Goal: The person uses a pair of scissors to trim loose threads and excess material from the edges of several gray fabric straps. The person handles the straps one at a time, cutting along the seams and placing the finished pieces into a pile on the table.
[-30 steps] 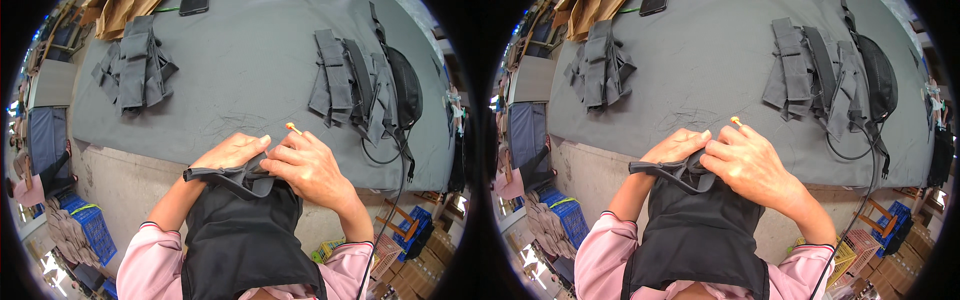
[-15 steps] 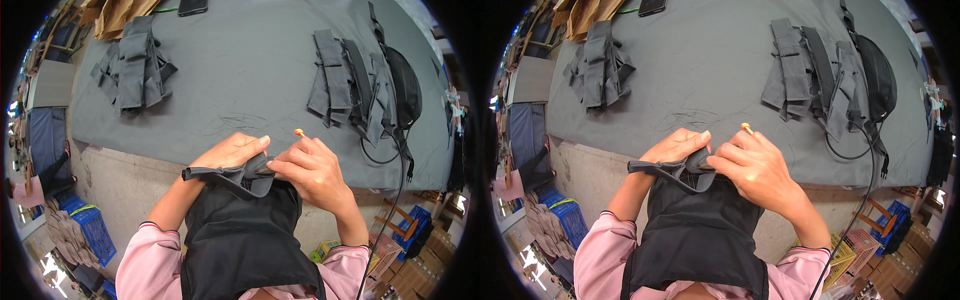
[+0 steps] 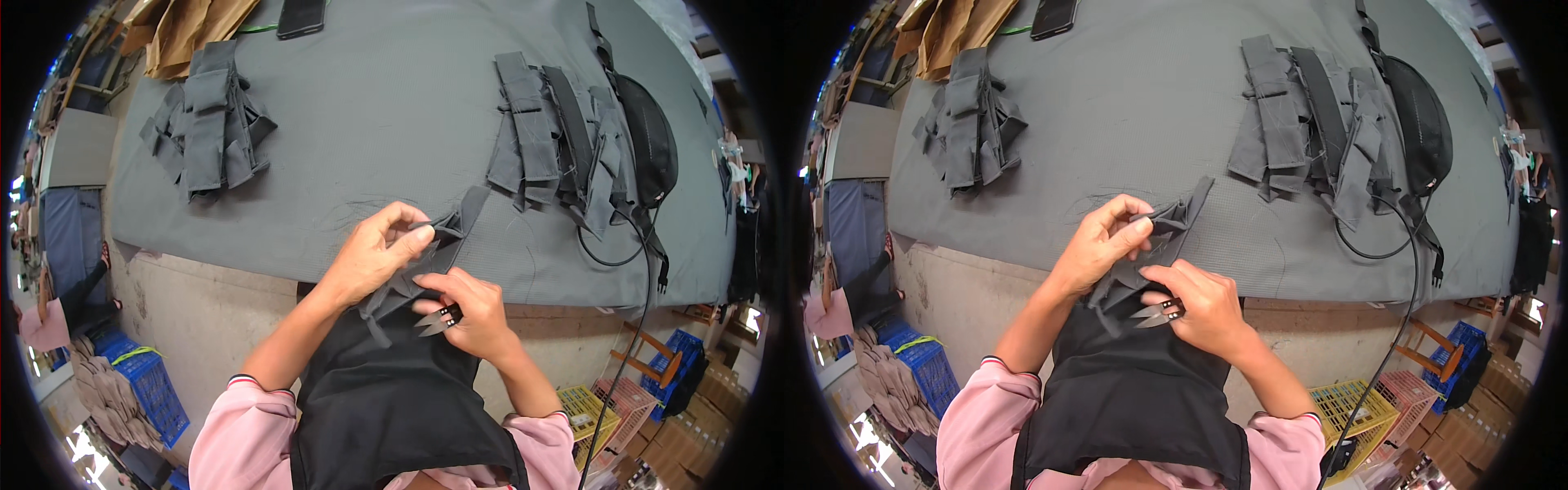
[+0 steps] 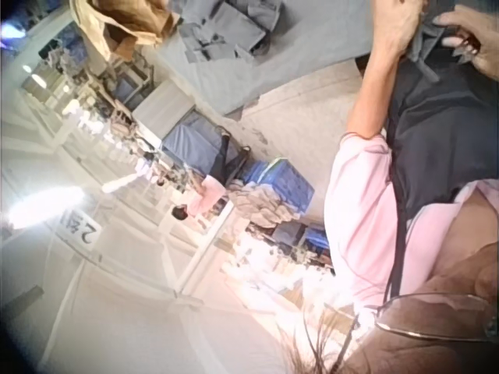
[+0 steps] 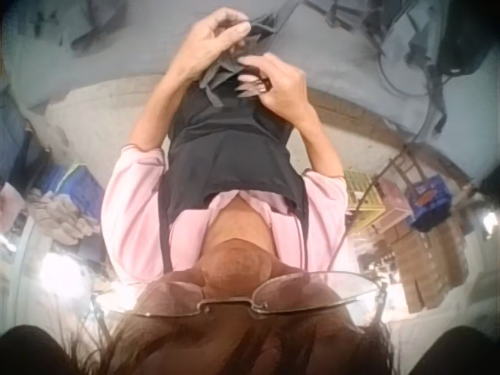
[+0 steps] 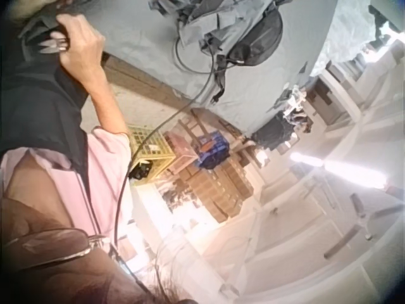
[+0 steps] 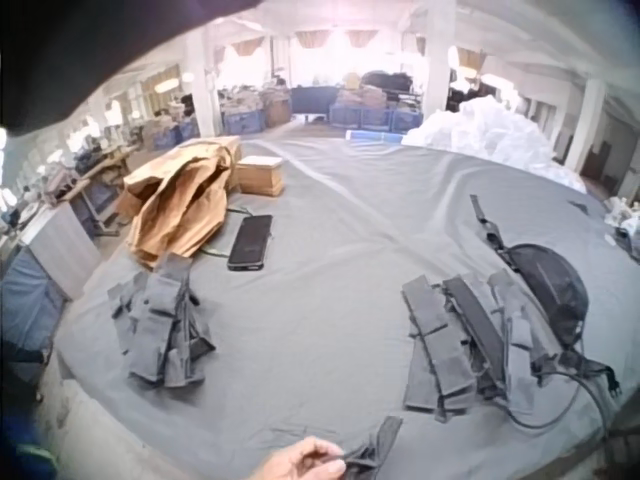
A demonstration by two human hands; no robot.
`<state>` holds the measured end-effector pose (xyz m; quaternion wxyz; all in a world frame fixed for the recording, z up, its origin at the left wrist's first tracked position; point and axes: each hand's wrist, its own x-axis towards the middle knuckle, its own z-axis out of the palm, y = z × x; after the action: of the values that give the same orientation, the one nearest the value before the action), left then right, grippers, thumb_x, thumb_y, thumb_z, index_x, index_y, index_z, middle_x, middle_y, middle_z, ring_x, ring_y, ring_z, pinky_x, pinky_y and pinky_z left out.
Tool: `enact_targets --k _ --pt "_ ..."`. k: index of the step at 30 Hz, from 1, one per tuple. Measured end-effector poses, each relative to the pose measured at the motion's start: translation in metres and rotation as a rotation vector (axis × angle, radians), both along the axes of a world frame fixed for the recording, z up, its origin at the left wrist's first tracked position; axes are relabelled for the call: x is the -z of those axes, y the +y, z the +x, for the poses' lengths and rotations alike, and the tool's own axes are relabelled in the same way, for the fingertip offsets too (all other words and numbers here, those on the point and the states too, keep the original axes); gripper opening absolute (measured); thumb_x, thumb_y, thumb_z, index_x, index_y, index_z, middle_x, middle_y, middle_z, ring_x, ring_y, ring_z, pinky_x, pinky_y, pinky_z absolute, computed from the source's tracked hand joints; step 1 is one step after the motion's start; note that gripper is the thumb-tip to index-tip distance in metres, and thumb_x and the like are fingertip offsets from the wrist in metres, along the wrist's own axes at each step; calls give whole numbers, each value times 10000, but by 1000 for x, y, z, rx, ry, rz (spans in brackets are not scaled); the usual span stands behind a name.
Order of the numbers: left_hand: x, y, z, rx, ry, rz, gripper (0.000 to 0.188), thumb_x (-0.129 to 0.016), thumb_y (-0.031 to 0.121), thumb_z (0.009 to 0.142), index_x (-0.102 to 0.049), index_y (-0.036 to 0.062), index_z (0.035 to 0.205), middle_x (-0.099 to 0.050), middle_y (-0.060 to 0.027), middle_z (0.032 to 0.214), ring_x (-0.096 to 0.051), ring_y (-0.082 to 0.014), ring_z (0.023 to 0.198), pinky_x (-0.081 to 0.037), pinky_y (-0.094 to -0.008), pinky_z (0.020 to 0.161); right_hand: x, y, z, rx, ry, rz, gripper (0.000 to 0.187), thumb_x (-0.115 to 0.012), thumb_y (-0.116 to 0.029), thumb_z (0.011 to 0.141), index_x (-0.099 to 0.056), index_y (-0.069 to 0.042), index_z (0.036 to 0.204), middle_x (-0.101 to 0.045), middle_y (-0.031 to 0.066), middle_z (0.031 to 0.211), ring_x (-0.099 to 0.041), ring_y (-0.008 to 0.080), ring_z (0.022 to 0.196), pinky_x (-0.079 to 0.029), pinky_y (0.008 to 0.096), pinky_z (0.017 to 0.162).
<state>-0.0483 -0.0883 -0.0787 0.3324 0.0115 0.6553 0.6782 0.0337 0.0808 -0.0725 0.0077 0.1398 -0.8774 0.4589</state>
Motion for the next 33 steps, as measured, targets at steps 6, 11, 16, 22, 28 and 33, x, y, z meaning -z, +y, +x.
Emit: enact_targets --k 6,11,16,22,28,33 --pt "-1 6 20 -160 -47 150 436 -552 -10 780 -418 25 1193 -496 -103 1149 -538 -202 1071 -464 -289 851 8 17 -11 108 534 155 252 -666 5 577 -640 -69 817 -409 5 534 -457 167 459 -339 301 434" --pt "-3 12 36 -204 -378 256 473 -559 -13 745 -410 42 1190 -433 -109 1201 -530 -126 901 -464 -269 744 31 14 -21 188 314 10 292 -664 23 553 -645 -45 837 -492 26 591 -503 193 519 -379 302 473" --pt "9 12 43 -353 -182 170 503 -583 -48 719 -414 -2 1191 -479 -99 1143 -533 -90 831 -453 -228 700 -8 3 -10 371 -48 -239 296 -688 15 665 -636 -53 949 -564 72 835 -540 210 648 -437 302 543" --pt "17 14 42 -331 -31 143 504 -562 -68 716 -419 -25 1197 -504 -88 1127 -524 -94 915 -444 -235 782 -24 25 -5 198 -46 142 241 -720 -90 714 -631 -81 938 -520 55 820 -527 222 660 -427 339 596" --pt "11 17 41 -328 117 34 546 -570 -59 697 -410 -35 1218 -499 -93 1142 -479 -112 1029 -402 -248 878 -24 24 -11 140 -14 190 215 -715 -84 713 -629 -75 910 -503 45 783 -509 224 616 -404 336 566" --pt "7 16 41 -315 36 44 538 -565 -59 704 -414 -34 1219 -512 -83 1122 -495 -107 1006 -413 -235 858 -17 27 -18 63 71 219 229 -725 -95 698 -633 -86 907 -505 37 770 -502 215 599 -396 329 556"
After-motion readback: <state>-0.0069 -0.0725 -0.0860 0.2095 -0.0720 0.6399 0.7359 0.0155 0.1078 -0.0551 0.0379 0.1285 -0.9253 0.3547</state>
